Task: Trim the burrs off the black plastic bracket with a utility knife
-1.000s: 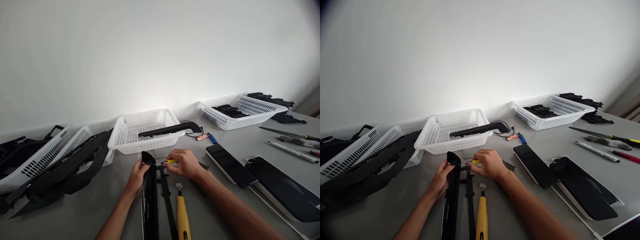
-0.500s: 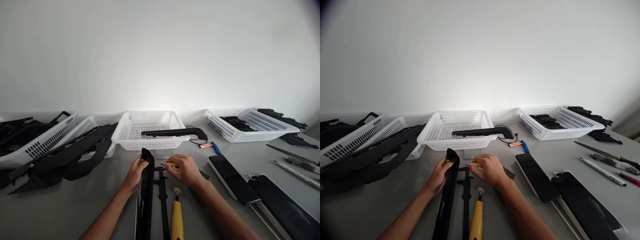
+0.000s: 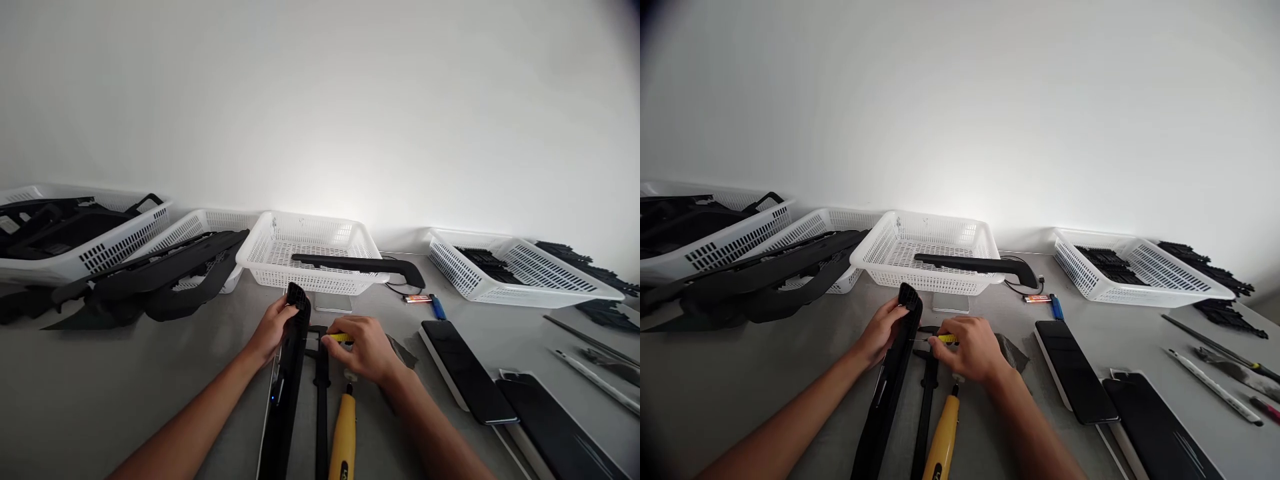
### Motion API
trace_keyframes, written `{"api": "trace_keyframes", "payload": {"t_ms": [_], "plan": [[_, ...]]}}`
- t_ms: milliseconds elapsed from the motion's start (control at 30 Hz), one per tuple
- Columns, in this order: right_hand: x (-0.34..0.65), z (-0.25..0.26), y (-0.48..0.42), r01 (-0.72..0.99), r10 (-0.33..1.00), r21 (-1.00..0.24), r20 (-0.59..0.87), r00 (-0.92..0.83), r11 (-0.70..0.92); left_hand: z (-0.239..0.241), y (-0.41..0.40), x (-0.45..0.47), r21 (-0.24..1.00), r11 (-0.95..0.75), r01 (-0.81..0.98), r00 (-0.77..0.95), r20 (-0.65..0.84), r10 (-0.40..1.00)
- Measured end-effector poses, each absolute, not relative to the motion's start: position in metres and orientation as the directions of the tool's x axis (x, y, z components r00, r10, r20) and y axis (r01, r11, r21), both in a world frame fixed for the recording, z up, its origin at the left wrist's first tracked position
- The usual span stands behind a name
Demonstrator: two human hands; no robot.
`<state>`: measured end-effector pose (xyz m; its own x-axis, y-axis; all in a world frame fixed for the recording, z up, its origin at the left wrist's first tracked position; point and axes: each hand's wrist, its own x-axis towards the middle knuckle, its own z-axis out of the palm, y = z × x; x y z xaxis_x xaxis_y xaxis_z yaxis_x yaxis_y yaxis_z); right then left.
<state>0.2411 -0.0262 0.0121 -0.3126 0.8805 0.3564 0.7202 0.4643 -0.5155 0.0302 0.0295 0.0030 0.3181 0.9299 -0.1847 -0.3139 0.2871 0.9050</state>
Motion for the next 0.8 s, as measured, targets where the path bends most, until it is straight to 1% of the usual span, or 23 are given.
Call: {"api": "trace_keyframes", "payload": {"t_ms": [133, 233, 333, 400, 433, 467, 533, 567, 667, 733, 800], "plan": [[0.239, 0.007, -0.024, 0.746, 0.891, -0.511, 0.375, -0.254, 0.428, -0.002, 0.031, 0.029, 0.927, 0.233, -0.293, 0.289, -0.146, 0.946], [0.240, 0.002, -0.020, 0.748, 0.911, -0.546, 0.364, -0.194, 0.377, -0.004, 0.030, 0.027, 0.925, 0.210, -0.318, 0.280, -0.120, 0.952], [0.239, -0.002, -0.017, 0.736, 0.924, -0.580, 0.345, -0.166, 0.349, -0.005, 0.027, 0.026, 0.929, 0.175, -0.324, 0.301, -0.075, 0.951], [0.237, -0.005, -0.017, 0.753, 0.931, -0.571, 0.333, -0.151, 0.326, -0.007, 0.025, 0.025, 0.952, 0.117, -0.281, 0.321, -0.021, 0.947], [0.235, -0.006, -0.017, 0.770, 0.934, -0.556, 0.327, -0.145, 0.314, -0.008, 0.024, 0.024, 0.968, 0.074, -0.238, 0.324, 0.007, 0.946], [0.233, -0.007, -0.017, 0.788, 0.936, -0.535, 0.322, -0.142, 0.304, -0.010, 0.023, 0.023, 0.989, 0.006, -0.146, 0.323, 0.041, 0.945], [0.229, -0.010, -0.018, 0.812, 0.936, -0.502, 0.319, -0.146, 0.297, -0.014, 0.022, 0.019, 0.983, -0.122, 0.140, 0.281, 0.078, 0.957], [0.227, -0.011, -0.018, 0.819, 0.936, -0.490, 0.319, -0.151, 0.299, -0.016, 0.021, 0.016, 0.969, -0.132, 0.209, 0.246, 0.079, 0.966], [0.225, -0.015, -0.016, 0.833, 0.936, -0.467, 0.314, -0.158, 0.297, -0.020, 0.015, -0.001, 0.932, -0.158, 0.327, 0.202, 0.094, 0.975], [0.226, -0.017, -0.013, 0.840, 0.939, -0.460, 0.309, -0.153, 0.288, -0.023, 0.004, -0.017, 0.863, -0.217, 0.456, 0.243, 0.114, 0.963], [0.229, -0.017, -0.011, 0.844, 0.939, -0.455, 0.307, -0.152, 0.285, -0.027, -0.010, -0.033, 0.763, -0.315, 0.564, 0.340, 0.133, 0.931]]}}
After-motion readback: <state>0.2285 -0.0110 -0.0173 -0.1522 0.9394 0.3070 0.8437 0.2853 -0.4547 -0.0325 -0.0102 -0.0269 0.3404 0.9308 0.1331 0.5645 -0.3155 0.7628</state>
